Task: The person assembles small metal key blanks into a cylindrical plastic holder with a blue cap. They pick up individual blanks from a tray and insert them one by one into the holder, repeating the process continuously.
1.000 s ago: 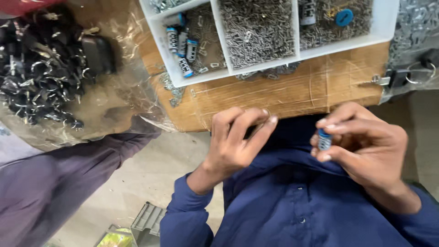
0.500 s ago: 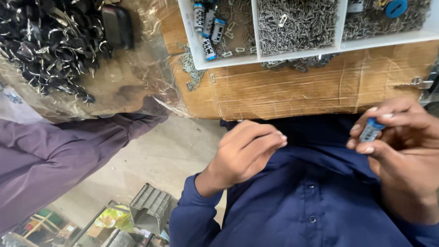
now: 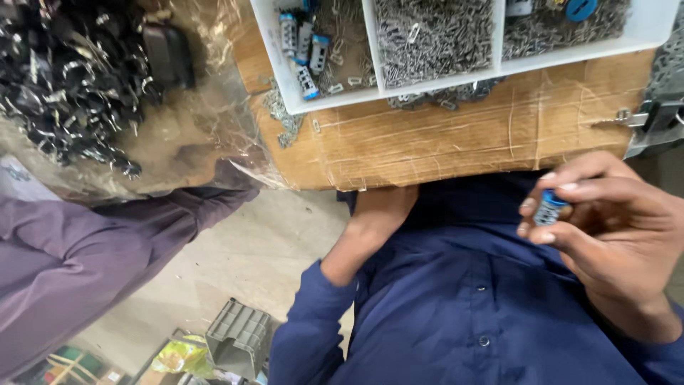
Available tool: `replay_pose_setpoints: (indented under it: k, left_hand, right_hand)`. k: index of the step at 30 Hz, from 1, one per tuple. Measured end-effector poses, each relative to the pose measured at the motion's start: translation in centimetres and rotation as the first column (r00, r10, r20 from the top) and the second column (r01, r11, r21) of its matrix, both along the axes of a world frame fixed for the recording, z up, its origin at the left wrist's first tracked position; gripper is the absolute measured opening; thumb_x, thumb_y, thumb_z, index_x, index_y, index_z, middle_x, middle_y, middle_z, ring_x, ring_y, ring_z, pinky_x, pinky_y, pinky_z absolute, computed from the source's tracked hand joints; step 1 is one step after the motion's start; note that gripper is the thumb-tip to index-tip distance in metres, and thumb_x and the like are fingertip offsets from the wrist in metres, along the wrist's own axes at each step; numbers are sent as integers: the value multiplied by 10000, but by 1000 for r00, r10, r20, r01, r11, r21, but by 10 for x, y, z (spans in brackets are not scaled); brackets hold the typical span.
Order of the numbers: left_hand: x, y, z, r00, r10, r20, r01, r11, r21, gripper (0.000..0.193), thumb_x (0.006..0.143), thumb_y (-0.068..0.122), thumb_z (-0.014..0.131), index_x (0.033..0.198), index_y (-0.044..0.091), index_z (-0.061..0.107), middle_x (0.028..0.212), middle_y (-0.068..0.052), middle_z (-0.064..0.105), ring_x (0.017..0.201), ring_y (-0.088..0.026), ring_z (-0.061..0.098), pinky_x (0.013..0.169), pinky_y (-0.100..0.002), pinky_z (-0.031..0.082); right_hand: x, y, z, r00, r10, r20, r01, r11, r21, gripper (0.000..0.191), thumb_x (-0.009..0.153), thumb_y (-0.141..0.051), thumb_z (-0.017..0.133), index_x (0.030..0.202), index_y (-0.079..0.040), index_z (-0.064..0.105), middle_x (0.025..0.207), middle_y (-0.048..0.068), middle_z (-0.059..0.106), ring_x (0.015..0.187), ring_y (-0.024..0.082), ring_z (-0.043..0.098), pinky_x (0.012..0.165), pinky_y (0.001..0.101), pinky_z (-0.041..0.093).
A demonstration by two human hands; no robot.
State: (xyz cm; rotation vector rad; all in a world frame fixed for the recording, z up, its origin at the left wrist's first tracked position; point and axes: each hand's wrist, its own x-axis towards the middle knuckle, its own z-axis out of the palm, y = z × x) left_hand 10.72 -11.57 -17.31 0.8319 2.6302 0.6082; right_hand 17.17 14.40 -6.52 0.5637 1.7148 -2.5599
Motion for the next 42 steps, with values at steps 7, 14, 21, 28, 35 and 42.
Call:
replay_pose_setpoints:
  k: [7,14,21,28,35,42]
  left_hand:
    - [-18,14,138,985,-22,172,-93,771,631,250,916,-55,755,1124,73,698,1059,-59,713,942,-244,705,790,-328,596]
    - [-46,60,148,994,-111,-9,91,765,637,333,892,-89,802,1177,32,681,1138,-70,672,991,-264,666,844,-332,567]
    - [-56,61,148,884,-220,412,-98,775,625,345,849,18,804,1180,74,722,1071,-61,612,887,-228,621,795,-335,526]
    - [-66,119,146,980,-162,-118,196,896,398,443,908,262,798,1301,90,685,1001,-75,598,846,-238,595,713,-351,518]
    - [-86,147,158,960,-163,-229,193,975,113,485,932,335,776,1299,34,678,1079,-124,603,929,-292,605,779,-389,549]
    - [-51,65,132,1000,-14,14,5,873,488,251,963,17,770,1194,75,692,1109,-73,701,990,-227,699,846,-318,584]
  right_hand:
    - [-20,-13,3,992,89,85,-94,994,50,345,806,78,733,1136,30,643,1171,186,658,966,232,751,762,315,694]
    - [-10,-4,5,992,87,90,-101,981,165,360,767,66,806,1111,43,700,1166,180,692,943,154,687,741,209,581]
    - [1,8,-11,970,239,-37,-235,968,87,342,749,24,856,1079,19,763,1095,139,715,922,179,740,776,210,617]
    - [28,35,-12,977,-213,-6,209,964,-163,342,846,38,801,1173,-25,725,1144,151,663,909,201,743,821,320,689]
    - [30,42,-4,973,-228,-28,223,967,-122,304,867,99,796,1150,31,706,1136,175,636,923,227,748,749,324,693]
    - [-4,24,-5,998,-46,31,47,998,-46,320,850,115,751,1154,80,660,1166,227,645,919,241,742,784,336,685]
